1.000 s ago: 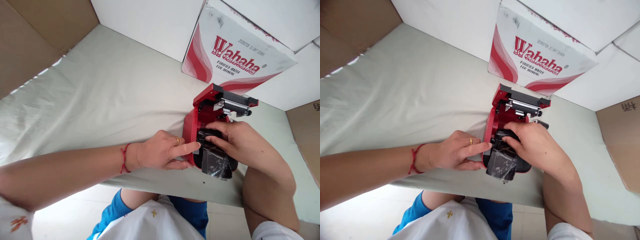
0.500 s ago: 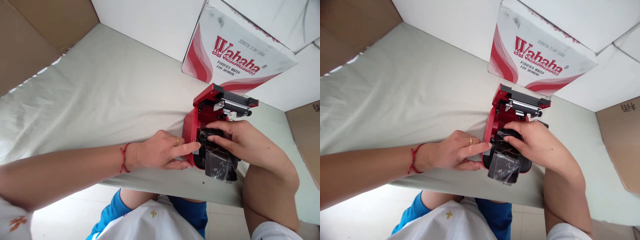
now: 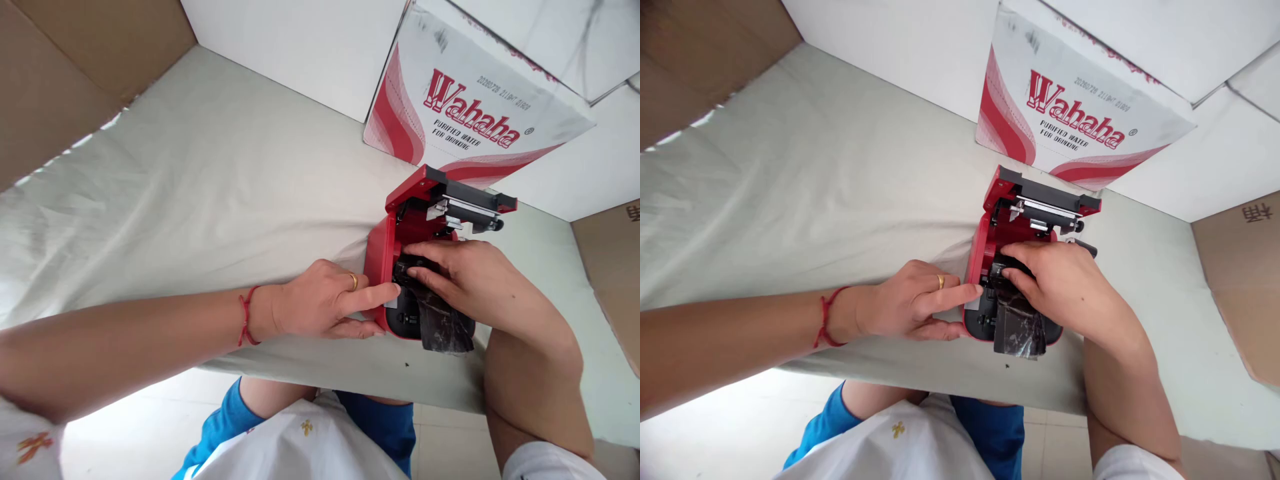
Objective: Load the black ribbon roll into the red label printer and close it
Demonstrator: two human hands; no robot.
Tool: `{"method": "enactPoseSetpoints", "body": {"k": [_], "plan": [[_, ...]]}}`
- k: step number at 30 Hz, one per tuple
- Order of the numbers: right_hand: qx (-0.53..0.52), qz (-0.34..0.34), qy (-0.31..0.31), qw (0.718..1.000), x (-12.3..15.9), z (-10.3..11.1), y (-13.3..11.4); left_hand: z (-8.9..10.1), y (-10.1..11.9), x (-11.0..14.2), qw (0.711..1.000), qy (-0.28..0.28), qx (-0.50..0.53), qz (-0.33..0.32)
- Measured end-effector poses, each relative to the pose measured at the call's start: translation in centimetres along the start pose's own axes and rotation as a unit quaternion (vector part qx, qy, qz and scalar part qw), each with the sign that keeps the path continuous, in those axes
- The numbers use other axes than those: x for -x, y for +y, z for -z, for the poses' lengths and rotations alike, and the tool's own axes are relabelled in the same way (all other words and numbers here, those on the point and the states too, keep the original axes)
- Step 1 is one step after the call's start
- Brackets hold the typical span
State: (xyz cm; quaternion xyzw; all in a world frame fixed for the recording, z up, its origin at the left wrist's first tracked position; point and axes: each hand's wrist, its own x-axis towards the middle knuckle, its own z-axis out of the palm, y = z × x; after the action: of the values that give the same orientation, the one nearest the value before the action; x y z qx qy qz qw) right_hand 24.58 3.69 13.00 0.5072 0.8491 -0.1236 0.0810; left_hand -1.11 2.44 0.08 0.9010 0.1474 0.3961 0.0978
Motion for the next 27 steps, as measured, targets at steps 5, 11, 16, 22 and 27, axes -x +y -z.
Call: {"method": "enactPoseSetpoints", "body": {"k": [5,11,16,22,27], "plan": [[-0.136,0.035,0.01,0.99,1.1,1.8,0.8,-0.1,0.1,0.0,1.0,0.002,-0.003,0.001],[-0.181,0.126,-0.09,0.971,3.3,3.5,0.0,0.1,0.3,-0.2,1.0,0.017,-0.004,-0.005],[-0.144,0.132,-0.124,0.973,3.2,3.1,-1.1,0.7,0.7,-0.4,1.0,0.002,-0.015,-0.024],[-0.09,0.165,-0.169,0.968,3.9,3.5,-1.1,1.0,1.2,-0.4,0.998,-0.067,-0.012,-0.002],[-0.131,0.167,-0.066,0.975,5.4,4.3,-0.1,1.1,1.5,-0.1,0.995,-0.095,0.023,0.001]]}}
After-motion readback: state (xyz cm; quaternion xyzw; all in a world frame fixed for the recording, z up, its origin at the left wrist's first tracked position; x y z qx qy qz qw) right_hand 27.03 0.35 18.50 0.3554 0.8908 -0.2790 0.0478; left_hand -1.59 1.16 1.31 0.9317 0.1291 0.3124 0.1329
